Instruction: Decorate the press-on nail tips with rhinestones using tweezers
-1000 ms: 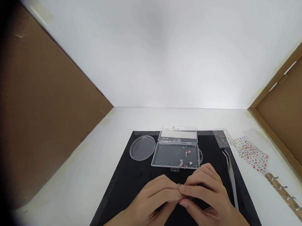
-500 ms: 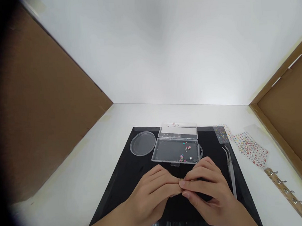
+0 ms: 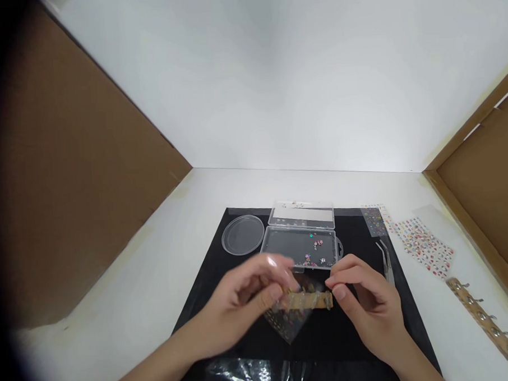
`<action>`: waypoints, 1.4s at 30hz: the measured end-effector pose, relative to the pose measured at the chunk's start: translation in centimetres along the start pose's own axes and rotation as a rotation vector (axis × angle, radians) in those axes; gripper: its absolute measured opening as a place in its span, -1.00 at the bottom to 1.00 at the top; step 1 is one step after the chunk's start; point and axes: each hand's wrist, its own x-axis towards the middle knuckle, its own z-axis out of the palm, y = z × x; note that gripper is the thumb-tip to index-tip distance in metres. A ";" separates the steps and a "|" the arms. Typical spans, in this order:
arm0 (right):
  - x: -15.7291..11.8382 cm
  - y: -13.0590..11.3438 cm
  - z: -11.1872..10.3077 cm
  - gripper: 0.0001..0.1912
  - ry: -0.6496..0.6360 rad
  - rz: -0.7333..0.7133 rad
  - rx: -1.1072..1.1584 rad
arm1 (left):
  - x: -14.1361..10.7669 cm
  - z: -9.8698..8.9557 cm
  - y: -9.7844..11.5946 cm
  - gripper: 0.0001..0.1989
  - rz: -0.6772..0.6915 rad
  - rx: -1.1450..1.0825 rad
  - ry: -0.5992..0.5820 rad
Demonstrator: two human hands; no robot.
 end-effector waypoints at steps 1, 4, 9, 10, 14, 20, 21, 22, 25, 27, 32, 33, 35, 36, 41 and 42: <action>0.1 0.0 0.0 -0.83 0.018 0.023 0.006 | 0.4 -0.8 -0.1 -0.78 -0.012 -0.034 0.088; 0.2 0.2 0.0 -0.83 0.017 0.080 0.058 | 1.7 -4.0 -1.0 -0.46 -0.028 0.057 0.402; 0.3 0.4 0.3 -0.91 -0.034 0.211 0.192 | 3.2 -9.9 -4.0 -0.32 -0.101 0.484 0.714; 0.3 0.4 0.3 -0.92 -0.040 0.233 0.207 | 3.2 -10.6 -4.5 -0.31 -0.140 0.611 0.709; 0.3 0.2 0.4 -0.90 -0.030 0.278 0.237 | 3.0 -10.7 -5.6 -0.28 -0.111 1.089 0.728; 0.3 0.1 0.5 -0.89 -0.059 0.309 0.270 | 2.5 -6.0 -4.7 -0.24 0.130 1.291 0.754; 0.3 0.1 0.5 -0.88 -0.065 0.311 0.281 | 2.3 -5.1 -4.3 -0.21 0.141 1.283 0.770; 0.3 0.2 0.6 -0.87 -0.072 0.314 0.292 | 2.0 -4.4 -3.8 -0.20 0.180 1.269 0.777; 0.2 0.2 0.7 -0.84 -0.092 0.318 0.304 | 1.0 -2.1 -2.3 -0.33 0.457 1.137 0.700; 0.2 0.2 0.8 -0.80 -0.102 0.316 0.298 | 0.2 -0.7 -1.6 -0.50 0.582 0.876 0.352; -0.3 0.4 1.2 -0.78 -0.102 0.322 0.254 | -0.8 2.2 -1.6 -0.68 0.542 0.479 0.007; -0.4 0.4 1.3 -0.80 -0.103 0.327 0.246 | -0.8 2.6 -1.7 -0.71 0.523 0.433 0.002; -0.6 0.5 1.3 -0.84 -0.107 0.320 0.234 | -0.8 3.1 -2.0 -0.82 0.465 0.338 0.001; -0.6 0.5 1.3 -0.86 -0.110 0.311 0.222 | -0.7 3.2 -2.1 -0.86 0.433 0.296 0.007; -0.1 0.5 1.2 -0.79 -0.110 0.224 0.096 | -0.6 3.3 -2.2 -0.90 0.382 0.232 0.095; 0.0 0.5 1.1 -0.77 -0.106 0.206 0.066 | -0.6 3.3 -2.2 -0.90 0.387 0.245 0.110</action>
